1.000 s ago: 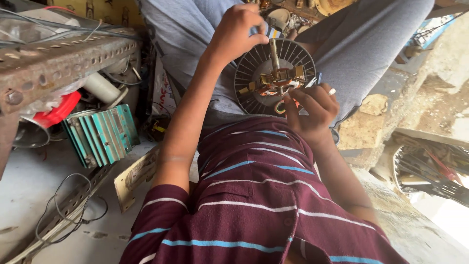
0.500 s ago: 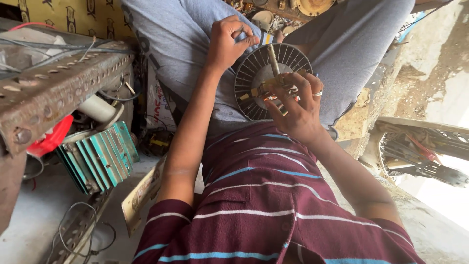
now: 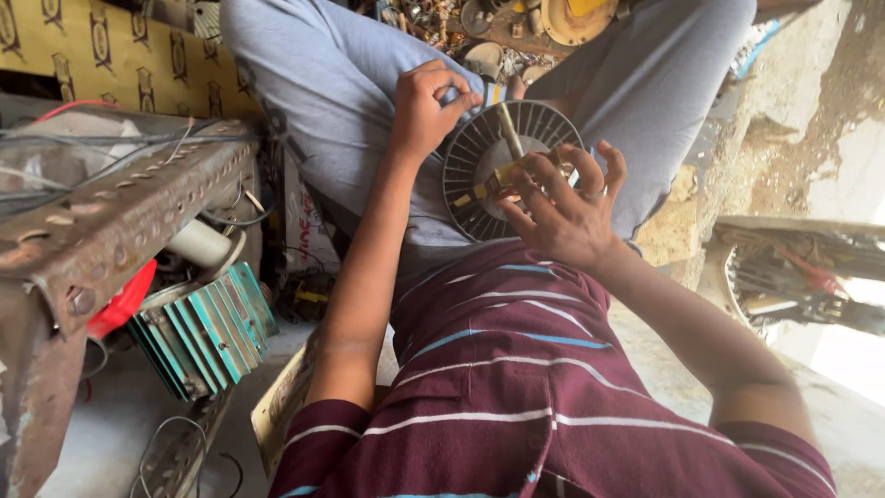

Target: The person sits cross-legged and uses a screwdriver and pliers to adjust and secure copper windings on a small motor stator. They repeatedly tighten components and reposition the windings while holding the stator in their lap.

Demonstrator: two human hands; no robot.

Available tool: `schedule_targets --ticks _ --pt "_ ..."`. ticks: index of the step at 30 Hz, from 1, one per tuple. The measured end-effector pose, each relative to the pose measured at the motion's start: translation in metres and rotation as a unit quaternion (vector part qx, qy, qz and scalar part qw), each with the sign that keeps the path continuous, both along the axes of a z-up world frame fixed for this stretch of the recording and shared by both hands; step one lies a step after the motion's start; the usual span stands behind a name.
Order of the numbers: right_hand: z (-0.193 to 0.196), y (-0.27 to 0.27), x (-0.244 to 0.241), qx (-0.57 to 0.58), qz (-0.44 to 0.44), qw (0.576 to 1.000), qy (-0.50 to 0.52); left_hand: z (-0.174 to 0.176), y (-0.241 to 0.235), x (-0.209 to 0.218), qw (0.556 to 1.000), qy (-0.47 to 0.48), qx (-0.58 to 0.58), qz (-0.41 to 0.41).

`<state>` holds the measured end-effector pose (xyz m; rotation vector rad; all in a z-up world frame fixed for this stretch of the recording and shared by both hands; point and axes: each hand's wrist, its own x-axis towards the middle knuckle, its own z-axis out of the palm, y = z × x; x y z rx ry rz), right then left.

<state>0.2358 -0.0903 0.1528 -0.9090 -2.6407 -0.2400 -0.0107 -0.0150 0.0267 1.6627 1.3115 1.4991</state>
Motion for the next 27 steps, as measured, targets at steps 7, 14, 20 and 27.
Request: schedule_targets --ticks 7,14,20,27 --pt "-0.001 -0.026 -0.002 -0.133 -0.099 0.984 0.060 -0.005 -0.002 0.002 0.999 0.000 -0.041 -0.007" --pt "0.011 -0.021 -0.004 -0.116 -0.064 0.990 0.057 0.042 -0.017 -0.003 0.991 0.106 -0.020 0.080" --pt "0.010 -0.022 -0.003 -0.157 -0.057 0.980 0.109 0.069 -0.062 -0.057 0.909 0.217 0.146 0.325" --pt "-0.002 -0.029 0.000 -0.139 -0.059 0.983 0.104 0.007 -0.123 -0.127 0.889 0.239 -0.197 0.337"
